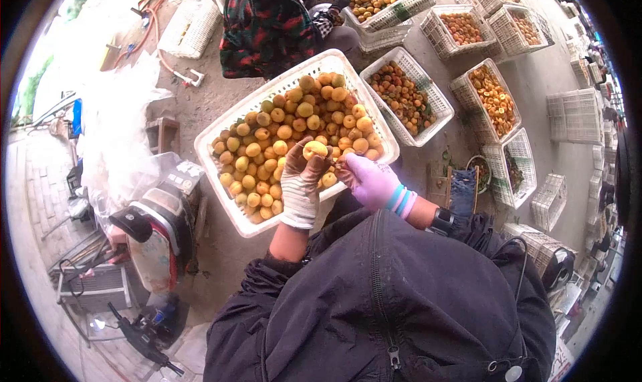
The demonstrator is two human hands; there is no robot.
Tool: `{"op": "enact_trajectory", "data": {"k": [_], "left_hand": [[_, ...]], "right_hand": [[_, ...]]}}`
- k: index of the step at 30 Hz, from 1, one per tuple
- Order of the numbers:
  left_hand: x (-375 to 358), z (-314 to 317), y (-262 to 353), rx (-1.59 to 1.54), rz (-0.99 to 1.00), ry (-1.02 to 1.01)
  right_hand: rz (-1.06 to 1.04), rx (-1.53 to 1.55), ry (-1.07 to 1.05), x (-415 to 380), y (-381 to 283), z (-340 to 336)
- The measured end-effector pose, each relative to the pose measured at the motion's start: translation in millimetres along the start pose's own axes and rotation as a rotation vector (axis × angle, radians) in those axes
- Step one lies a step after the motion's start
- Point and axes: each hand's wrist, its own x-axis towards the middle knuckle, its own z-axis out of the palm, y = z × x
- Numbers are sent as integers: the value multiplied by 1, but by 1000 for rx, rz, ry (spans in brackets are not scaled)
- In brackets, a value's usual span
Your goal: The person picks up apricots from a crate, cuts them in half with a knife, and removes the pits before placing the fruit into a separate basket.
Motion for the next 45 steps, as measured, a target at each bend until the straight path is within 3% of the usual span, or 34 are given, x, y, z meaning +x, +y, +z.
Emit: {"op": "enact_trajectory", "data": {"k": [8, 16, 19, 22, 31, 34, 37, 40, 42, 45], "left_hand": [[-6, 1, -4, 256, 120, -56], [0, -2, -6, -206, -158, -122], [1, 0, -13, 220, 40, -106], [5, -10, -19, 299, 104, -116], [-2, -6, -16, 54, 16, -52], [-3, -3, -26, 310, 124, -96], [-4, -3, -25, 327, 102, -78], [-4, 1, -20, 62, -56, -57], [-3, 3, -12, -253, -132, 89], [3, -13, -7, -302, -110, 120]], "right_hand": [[-12, -52, -27, -4, 16, 6], [11, -107, -72, -3, 14, 7], [95, -85, -60, -4, 4, -1], [114, -80, -88, -2, 2, -1], [45, -113, -86, 0, -1, 8], [60, -113, -80, -1, -1, 4], [39, -113, -65, -1, 0, 7], [14, -154, -71, 0, 5, 11], [16, -184, -90, -2, 8, 9], [66, -199, -196, -9, 12, 4]]}}
